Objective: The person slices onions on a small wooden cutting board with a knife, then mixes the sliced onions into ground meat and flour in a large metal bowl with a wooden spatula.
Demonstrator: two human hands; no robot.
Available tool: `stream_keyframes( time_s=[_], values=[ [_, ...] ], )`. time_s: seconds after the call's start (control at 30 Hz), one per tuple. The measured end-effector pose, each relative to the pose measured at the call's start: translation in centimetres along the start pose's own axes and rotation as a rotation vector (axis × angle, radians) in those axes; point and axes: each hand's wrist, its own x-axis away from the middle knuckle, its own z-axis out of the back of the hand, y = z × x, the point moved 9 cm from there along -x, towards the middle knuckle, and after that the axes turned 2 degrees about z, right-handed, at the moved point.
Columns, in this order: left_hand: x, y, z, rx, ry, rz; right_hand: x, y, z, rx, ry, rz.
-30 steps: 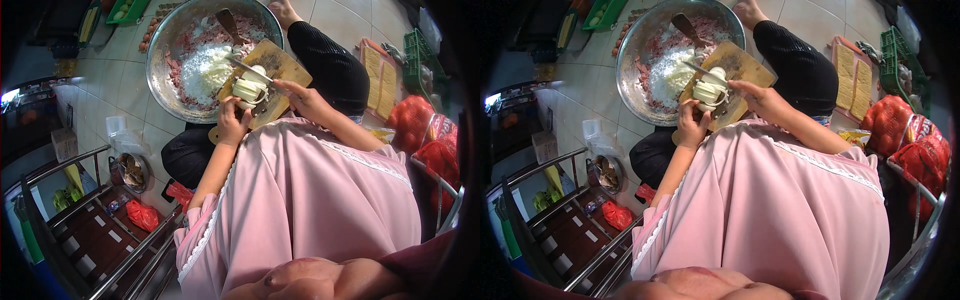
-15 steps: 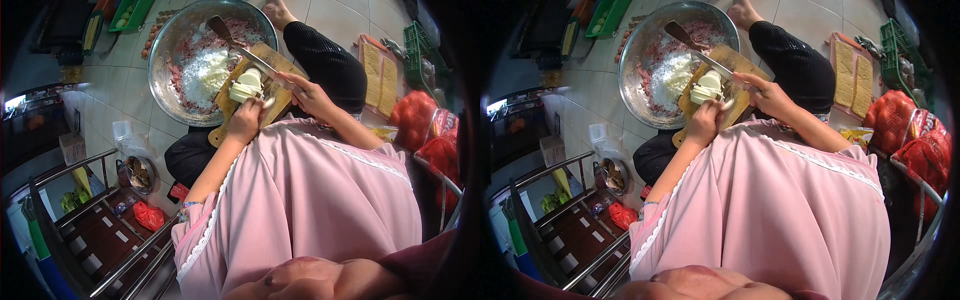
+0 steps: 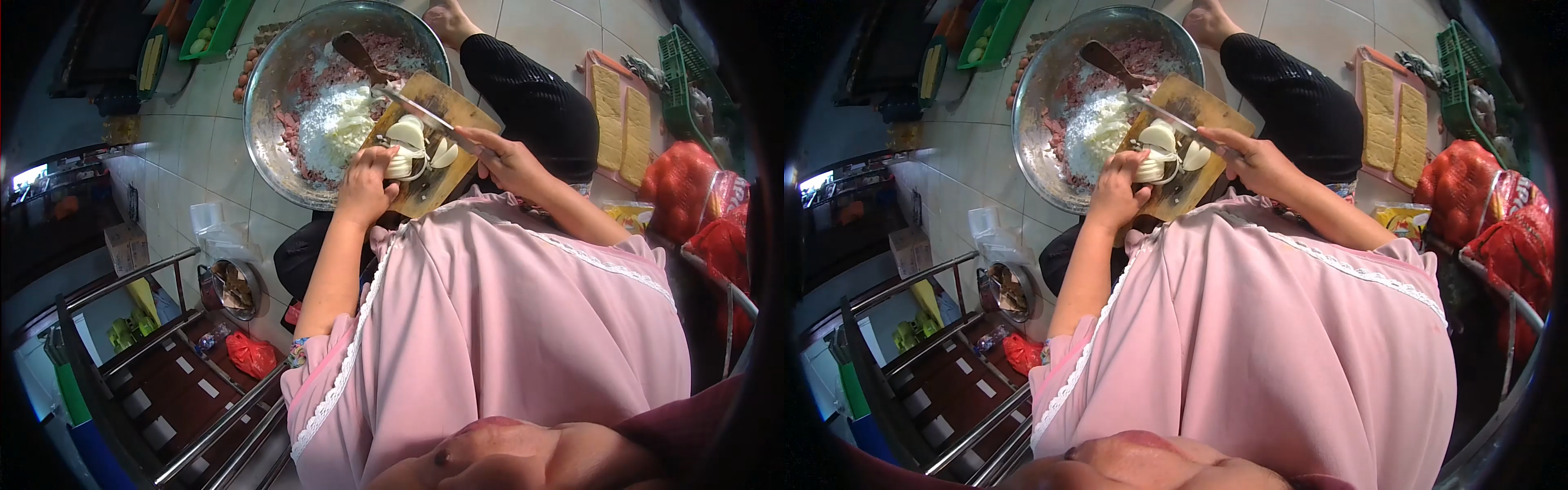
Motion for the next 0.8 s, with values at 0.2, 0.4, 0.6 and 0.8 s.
stream_keyframes(
  time_s=[0.2, 0.4, 0.6, 0.8],
  values=[
    [1.4, -1.2, -0.9, 0.088, 0.059, 0.144, 0.5, -1.6, -1.7, 0.218, -0.068, 0.138],
    [2.5, -1.4, -0.8, 0.067, 0.194, 0.116, 0.5, -2.0, -2.2, 0.247, -0.064, 0.217],
    [0.7, -0.1, -0.1, 0.011, 0.065, -0.010, 0.7, -2.4, -1.9, 0.199, -0.119, 0.026],
    [-1.3, -1.1, -0.1, 0.003, -0.065, -0.034, 1.1, -1.9, -1.3, 0.142, -0.123, -0.047]
  ],
)
